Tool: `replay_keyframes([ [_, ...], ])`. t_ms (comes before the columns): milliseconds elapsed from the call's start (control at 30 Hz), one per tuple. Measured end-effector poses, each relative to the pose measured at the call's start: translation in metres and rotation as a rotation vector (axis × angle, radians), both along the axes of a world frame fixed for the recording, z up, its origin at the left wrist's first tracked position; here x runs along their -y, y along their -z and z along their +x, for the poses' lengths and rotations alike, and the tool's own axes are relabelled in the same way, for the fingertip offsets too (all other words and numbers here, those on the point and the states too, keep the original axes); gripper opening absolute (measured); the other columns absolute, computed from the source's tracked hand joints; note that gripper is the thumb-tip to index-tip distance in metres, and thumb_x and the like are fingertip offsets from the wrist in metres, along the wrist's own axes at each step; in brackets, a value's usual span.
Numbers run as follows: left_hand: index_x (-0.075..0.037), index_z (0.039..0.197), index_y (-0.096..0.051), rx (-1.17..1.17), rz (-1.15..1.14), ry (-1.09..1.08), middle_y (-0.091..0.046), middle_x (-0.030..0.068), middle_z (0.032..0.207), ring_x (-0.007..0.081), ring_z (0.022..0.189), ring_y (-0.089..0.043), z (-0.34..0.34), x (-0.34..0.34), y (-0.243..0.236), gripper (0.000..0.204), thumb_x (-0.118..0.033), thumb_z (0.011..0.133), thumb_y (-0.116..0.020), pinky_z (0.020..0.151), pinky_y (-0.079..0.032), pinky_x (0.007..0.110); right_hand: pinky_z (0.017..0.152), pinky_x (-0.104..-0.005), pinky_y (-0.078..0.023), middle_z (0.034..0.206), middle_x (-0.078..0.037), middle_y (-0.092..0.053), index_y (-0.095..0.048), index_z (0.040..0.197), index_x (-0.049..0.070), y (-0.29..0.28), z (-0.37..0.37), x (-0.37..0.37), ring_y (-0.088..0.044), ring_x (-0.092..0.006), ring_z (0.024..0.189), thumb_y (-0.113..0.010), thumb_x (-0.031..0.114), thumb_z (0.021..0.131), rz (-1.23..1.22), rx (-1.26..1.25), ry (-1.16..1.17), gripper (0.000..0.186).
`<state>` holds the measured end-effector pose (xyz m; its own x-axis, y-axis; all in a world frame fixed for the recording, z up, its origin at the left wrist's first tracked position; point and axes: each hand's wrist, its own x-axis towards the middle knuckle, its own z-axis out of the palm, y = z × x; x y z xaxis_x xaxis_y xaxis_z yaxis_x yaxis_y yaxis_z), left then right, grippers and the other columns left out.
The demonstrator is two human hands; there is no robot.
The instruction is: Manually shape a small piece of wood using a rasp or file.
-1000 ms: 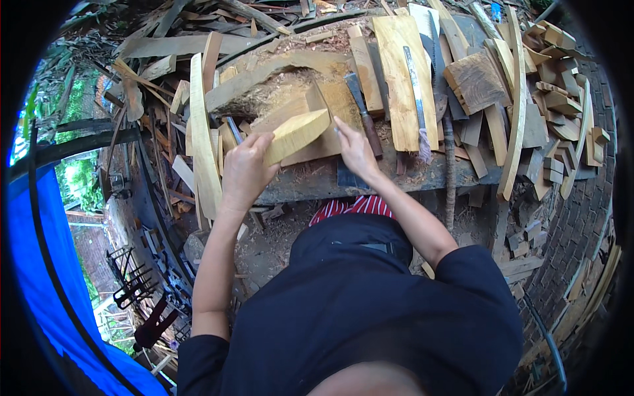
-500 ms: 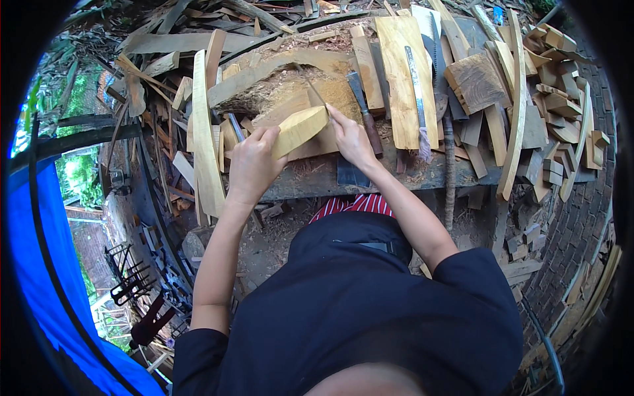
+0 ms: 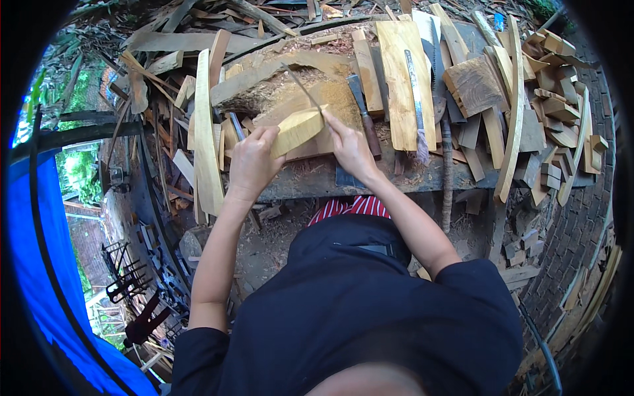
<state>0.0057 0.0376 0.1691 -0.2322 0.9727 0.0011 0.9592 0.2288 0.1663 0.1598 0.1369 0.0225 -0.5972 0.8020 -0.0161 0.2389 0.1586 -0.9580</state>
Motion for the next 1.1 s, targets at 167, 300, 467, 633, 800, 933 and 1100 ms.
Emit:
replay_keyframes([
  [167, -0.004, 0.106, -0.064, 0.006, 0.040, 0.010, -0.066, 0.0129, 0.102, 0.0325, 0.086, -0.067, 0.003, 0.005, 0.006, 0.044, -0.009, 0.066, -0.079, 0.077, -0.055, 0.040, 0.081, -0.0544, -0.049, 0.096, -0.030, -0.064, -0.056, 0.134, 0.019, 0.038, -0.015, -0.021, -0.063, -0.0478, 0.091, -0.044, 0.027, 0.099, 0.002, 0.152, 0.025, 0.038],
  [300, -0.005, 0.109, -0.062, -0.003, 0.084, 0.014, -0.066, 0.0116, 0.107, 0.0314, 0.092, -0.067, 0.005, 0.029, 0.016, 0.050, -0.007, 0.063, -0.081, 0.079, -0.056, 0.039, 0.092, -0.0484, -0.047, 0.119, -0.025, -0.061, -0.050, 0.138, 0.019, 0.044, -0.007, -0.025, -0.059, -0.0438, 0.109, -0.044, 0.025, 0.099, -0.115, 0.174, -0.063, 0.040],
  [467, -0.005, 0.120, -0.062, 0.101, 0.218, -0.053, -0.066, 0.0133, 0.116, 0.0300, 0.101, -0.066, -0.011, 0.083, 0.049, 0.060, -0.004, 0.063, -0.081, 0.087, -0.055, 0.038, 0.092, -0.0498, -0.046, 0.111, -0.027, -0.064, -0.046, 0.141, 0.015, 0.072, -0.001, -0.011, -0.060, -0.0452, 0.105, -0.043, 0.031, 0.099, -0.009, 0.122, 0.029, 0.044],
  [633, -0.008, 0.125, -0.061, 0.088, 0.304, -0.016, -0.062, 0.0093, 0.127, 0.0284, 0.109, -0.064, -0.011, 0.116, 0.077, 0.067, 0.002, 0.061, -0.078, 0.091, -0.055, 0.036, 0.084, -0.0409, -0.048, 0.103, -0.022, -0.069, -0.065, 0.115, 0.001, 0.061, -0.003, -0.021, -0.067, -0.0350, 0.098, -0.052, 0.046, 0.096, -0.287, 0.098, 0.089, 0.051],
  [800, -0.009, 0.126, -0.060, 0.090, 0.356, -0.047, -0.061, 0.0069, 0.128, 0.0270, 0.109, -0.064, -0.009, 0.126, 0.093, 0.070, 0.002, 0.060, -0.079, 0.090, -0.055, 0.036, 0.068, -0.0359, -0.047, 0.081, -0.011, -0.064, -0.065, 0.097, 0.003, 0.058, -0.021, -0.028, -0.062, -0.0226, 0.075, -0.055, 0.045, 0.096, -0.492, 0.149, 0.063, 0.043],
  [933, -0.010, 0.125, -0.060, 0.098, 0.385, -0.066, -0.061, 0.0067, 0.129, 0.0267, 0.108, -0.064, -0.007, 0.130, 0.098, 0.069, 0.002, 0.060, -0.078, 0.089, -0.055, 0.035, 0.038, -0.0266, -0.031, 0.070, -0.001, -0.048, -0.054, 0.089, 0.009, 0.048, -0.021, -0.027, -0.042, -0.0075, 0.045, -0.056, 0.039, 0.097, -0.915, -0.140, -0.057, 0.031],
  [1100, -0.009, 0.126, -0.060, 0.092, 0.402, -0.019, -0.061, 0.0064, 0.130, 0.0256, 0.107, -0.065, -0.009, 0.135, 0.105, 0.067, 0.001, 0.062, -0.077, 0.089, -0.055, 0.035, 0.036, -0.0211, -0.019, 0.076, 0.000, -0.047, -0.052, 0.098, 0.012, 0.070, -0.015, -0.033, -0.025, -0.0042, 0.040, -0.049, 0.036, 0.101, -1.336, -0.297, 0.008, 0.024],
])
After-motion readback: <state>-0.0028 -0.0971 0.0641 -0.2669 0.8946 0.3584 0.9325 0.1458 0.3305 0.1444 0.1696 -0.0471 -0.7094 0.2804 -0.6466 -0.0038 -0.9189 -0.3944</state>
